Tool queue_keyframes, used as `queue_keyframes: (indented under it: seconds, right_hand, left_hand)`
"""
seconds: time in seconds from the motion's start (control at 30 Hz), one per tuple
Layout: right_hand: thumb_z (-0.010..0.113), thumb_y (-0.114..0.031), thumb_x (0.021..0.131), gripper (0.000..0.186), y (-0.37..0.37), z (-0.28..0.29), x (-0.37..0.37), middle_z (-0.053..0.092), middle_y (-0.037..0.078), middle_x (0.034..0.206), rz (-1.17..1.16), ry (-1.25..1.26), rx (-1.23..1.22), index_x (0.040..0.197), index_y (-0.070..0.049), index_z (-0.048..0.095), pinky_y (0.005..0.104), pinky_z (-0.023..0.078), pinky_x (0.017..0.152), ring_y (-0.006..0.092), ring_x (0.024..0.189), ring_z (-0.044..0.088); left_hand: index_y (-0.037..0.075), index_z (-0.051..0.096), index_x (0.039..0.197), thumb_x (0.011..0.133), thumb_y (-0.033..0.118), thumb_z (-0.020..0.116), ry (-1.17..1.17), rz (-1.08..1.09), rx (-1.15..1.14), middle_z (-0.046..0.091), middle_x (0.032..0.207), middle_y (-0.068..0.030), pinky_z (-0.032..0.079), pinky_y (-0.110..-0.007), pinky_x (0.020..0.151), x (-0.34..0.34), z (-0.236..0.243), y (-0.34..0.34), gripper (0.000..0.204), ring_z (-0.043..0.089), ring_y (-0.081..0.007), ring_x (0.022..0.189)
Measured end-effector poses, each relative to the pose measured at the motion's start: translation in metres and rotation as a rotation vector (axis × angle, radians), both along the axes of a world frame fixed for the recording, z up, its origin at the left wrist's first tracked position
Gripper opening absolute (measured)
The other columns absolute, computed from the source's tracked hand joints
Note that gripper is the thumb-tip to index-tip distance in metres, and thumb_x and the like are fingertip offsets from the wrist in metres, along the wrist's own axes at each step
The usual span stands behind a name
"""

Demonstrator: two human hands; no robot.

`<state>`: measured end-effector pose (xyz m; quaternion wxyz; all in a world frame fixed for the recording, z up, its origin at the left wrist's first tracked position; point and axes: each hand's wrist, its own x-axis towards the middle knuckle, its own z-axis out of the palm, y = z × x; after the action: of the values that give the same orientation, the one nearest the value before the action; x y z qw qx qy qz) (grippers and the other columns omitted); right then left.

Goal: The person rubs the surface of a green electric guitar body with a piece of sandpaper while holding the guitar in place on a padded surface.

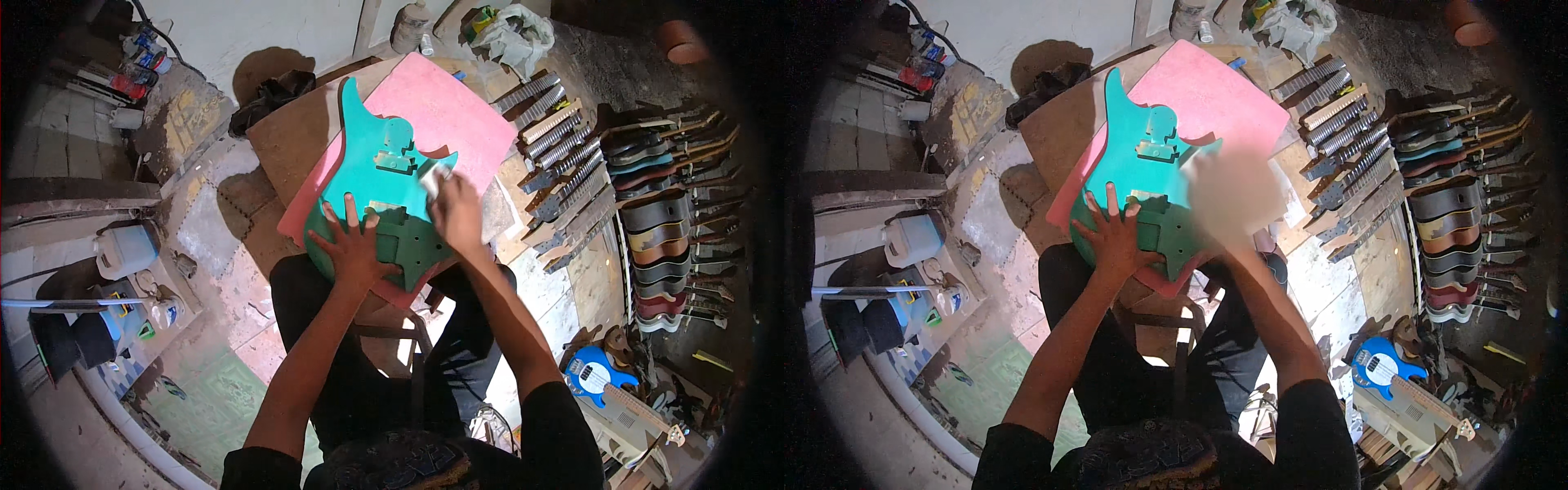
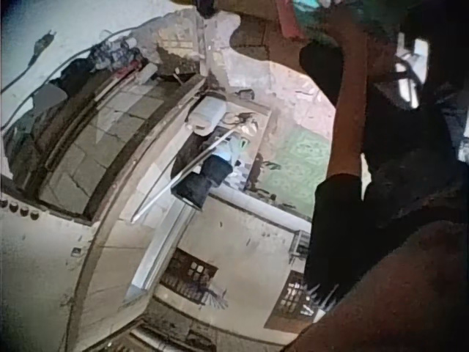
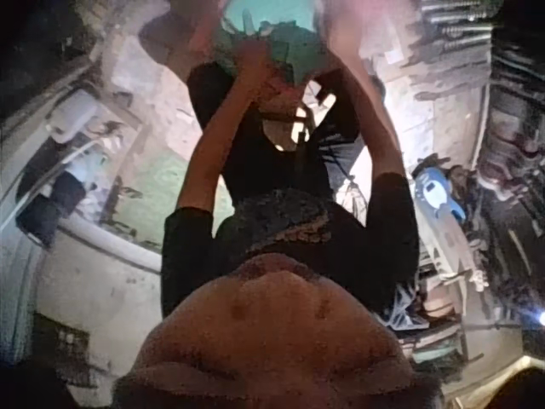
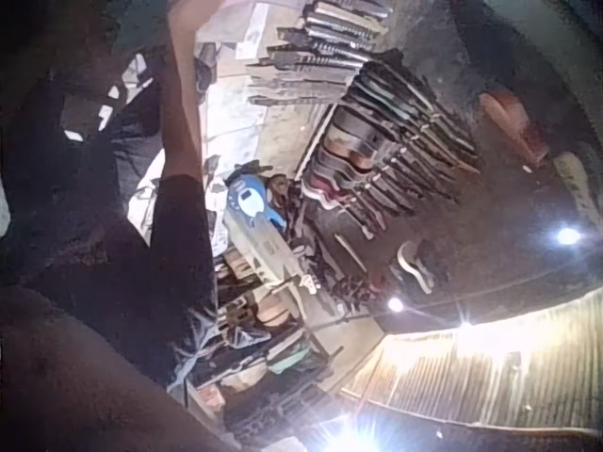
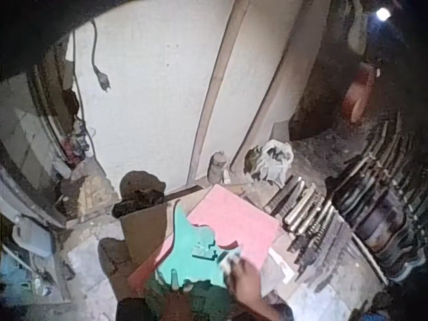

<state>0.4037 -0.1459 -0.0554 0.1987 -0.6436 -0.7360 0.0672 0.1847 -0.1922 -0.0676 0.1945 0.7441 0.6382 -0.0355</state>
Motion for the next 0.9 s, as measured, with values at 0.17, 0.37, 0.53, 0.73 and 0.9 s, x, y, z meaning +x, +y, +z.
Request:
queue_keyframes:
  seconds: [0.17, 0.37, 0.53, 0.73, 0.9]
  right_hand:
    - [0.071, -0.009, 0.086, 0.053, 0.039, 0.017, 0.021, 0.063, 0.024, 0.123, -0.203, 0.010, -0.085, 0.138, -0.007, 0.060, 0.0514, 0.052, 0.092, 0.0446, 0.107, 0.063]
    - [0.071, -0.008, 0.084, 0.053, -0.068, -0.022, -0.026, 0.062, 0.022, 0.130, 0.047, 0.077, -0.066, 0.136, -0.016, 0.065, 0.0521, 0.050, 0.098, 0.0435, 0.115, 0.061]
    - [0.073, -0.011, 0.086, 0.058, 0.000, 0.009, 0.001, 0.061, 0.024, 0.130, -0.066, -0.013, -0.109, 0.143, -0.011, 0.059, 0.0522, 0.049, 0.099, 0.0445, 0.116, 0.060]
    - [0.073, -0.008, 0.085, 0.055, 0.026, 0.010, 0.020, 0.060, 0.024, 0.123, -0.195, 0.004, -0.047, 0.137, -0.007, 0.060, 0.0515, 0.050, 0.095, 0.0448, 0.110, 0.060]
    - [0.075, -0.008, 0.081, 0.058, -0.066, -0.018, -0.024, 0.059, 0.024, 0.133, 0.014, 0.112, -0.202, 0.137, -0.018, 0.063, 0.0509, 0.051, 0.093, 0.0439, 0.110, 0.062]
  left_hand:
    - [0.025, 0.050, 0.148, 0.047, 0.067, 0.094, -0.023, -0.019, 0.035, 0.001, 0.171, -0.0167, 0.017, -0.091, 0.103, 0.001, -0.004, 0.000, 0.118, 0.001, -0.0586, 0.154]
    - [0.024, 0.048, 0.149, 0.047, 0.070, 0.093, 0.010, -0.019, 0.024, 0.000, 0.170, -0.0164, 0.018, -0.091, 0.102, -0.001, -0.003, 0.000, 0.120, 0.001, -0.0592, 0.153]
    - [0.024, 0.046, 0.148, 0.047, 0.069, 0.094, 0.023, -0.037, 0.005, 0.000, 0.170, -0.0189, 0.018, -0.094, 0.100, -0.001, 0.002, 0.002, 0.120, 0.000, -0.0615, 0.152]
    - [0.024, 0.049, 0.145, 0.047, 0.067, 0.095, 0.010, -0.026, 0.040, 0.002, 0.170, -0.0168, 0.020, -0.092, 0.101, 0.003, 0.002, 0.001, 0.117, 0.002, -0.0587, 0.153]
    - [0.022, 0.050, 0.144, 0.047, 0.065, 0.095, -0.043, -0.015, 0.092, 0.002, 0.170, -0.0163, 0.020, -0.092, 0.100, -0.002, -0.008, -0.003, 0.115, 0.003, -0.0586, 0.153]
